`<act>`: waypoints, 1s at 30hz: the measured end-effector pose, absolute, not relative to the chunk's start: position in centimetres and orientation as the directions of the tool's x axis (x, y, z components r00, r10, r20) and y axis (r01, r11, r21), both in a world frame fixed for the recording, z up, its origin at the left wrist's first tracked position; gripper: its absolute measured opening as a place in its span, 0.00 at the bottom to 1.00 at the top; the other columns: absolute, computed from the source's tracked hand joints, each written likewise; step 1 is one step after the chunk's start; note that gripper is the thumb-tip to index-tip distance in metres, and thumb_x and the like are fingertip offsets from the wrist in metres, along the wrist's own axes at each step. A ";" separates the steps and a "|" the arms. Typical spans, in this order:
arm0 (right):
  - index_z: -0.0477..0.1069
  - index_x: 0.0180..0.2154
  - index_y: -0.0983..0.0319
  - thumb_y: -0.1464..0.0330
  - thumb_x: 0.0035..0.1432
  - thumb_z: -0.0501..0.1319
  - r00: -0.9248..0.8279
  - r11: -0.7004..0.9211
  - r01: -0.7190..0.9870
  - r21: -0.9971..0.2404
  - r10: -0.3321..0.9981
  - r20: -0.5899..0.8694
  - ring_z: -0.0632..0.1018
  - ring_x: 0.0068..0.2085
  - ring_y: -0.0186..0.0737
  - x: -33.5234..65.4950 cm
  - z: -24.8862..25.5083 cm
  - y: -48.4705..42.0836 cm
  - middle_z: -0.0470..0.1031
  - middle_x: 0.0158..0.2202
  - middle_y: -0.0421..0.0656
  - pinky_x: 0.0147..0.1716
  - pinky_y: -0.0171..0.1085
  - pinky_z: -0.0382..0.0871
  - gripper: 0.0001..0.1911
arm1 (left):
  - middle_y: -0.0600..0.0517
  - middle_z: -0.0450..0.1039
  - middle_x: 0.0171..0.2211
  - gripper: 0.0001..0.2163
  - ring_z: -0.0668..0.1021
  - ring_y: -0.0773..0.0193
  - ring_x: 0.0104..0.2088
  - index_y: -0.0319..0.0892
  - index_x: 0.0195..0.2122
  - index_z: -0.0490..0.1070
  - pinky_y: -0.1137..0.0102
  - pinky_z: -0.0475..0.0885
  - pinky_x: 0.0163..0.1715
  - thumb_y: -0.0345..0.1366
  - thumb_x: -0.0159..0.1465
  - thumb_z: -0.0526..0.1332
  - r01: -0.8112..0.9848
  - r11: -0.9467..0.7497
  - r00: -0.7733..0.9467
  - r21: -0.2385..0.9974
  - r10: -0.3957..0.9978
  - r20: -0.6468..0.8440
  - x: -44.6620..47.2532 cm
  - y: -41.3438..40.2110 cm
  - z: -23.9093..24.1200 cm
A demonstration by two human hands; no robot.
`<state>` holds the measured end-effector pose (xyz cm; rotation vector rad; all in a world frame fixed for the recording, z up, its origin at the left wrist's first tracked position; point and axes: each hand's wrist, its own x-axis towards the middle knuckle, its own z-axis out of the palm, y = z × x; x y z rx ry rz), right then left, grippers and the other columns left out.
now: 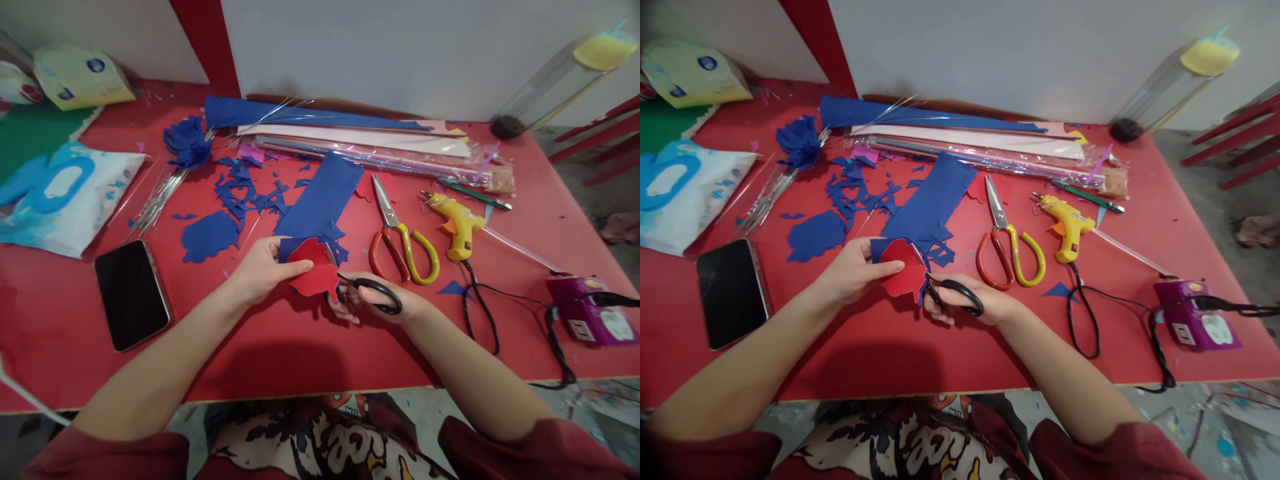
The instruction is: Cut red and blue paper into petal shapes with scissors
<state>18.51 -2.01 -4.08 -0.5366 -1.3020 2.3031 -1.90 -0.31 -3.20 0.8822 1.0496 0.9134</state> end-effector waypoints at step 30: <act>0.62 0.36 0.64 0.50 0.56 0.55 -0.737 -0.387 -0.283 -0.877 0.673 -0.060 0.64 0.24 0.31 17.6 -4.7 -2.7 0.60 0.27 0.39 0.22 0.33 0.58 0.23 | 0.50 0.79 0.27 0.13 0.78 0.66 0.26 0.36 0.28 0.75 0.72 0.74 0.30 0.30 0.41 0.73 -0.483 0.415 0.175 0.771 0.908 -0.379 0.2 -1.4 -3.4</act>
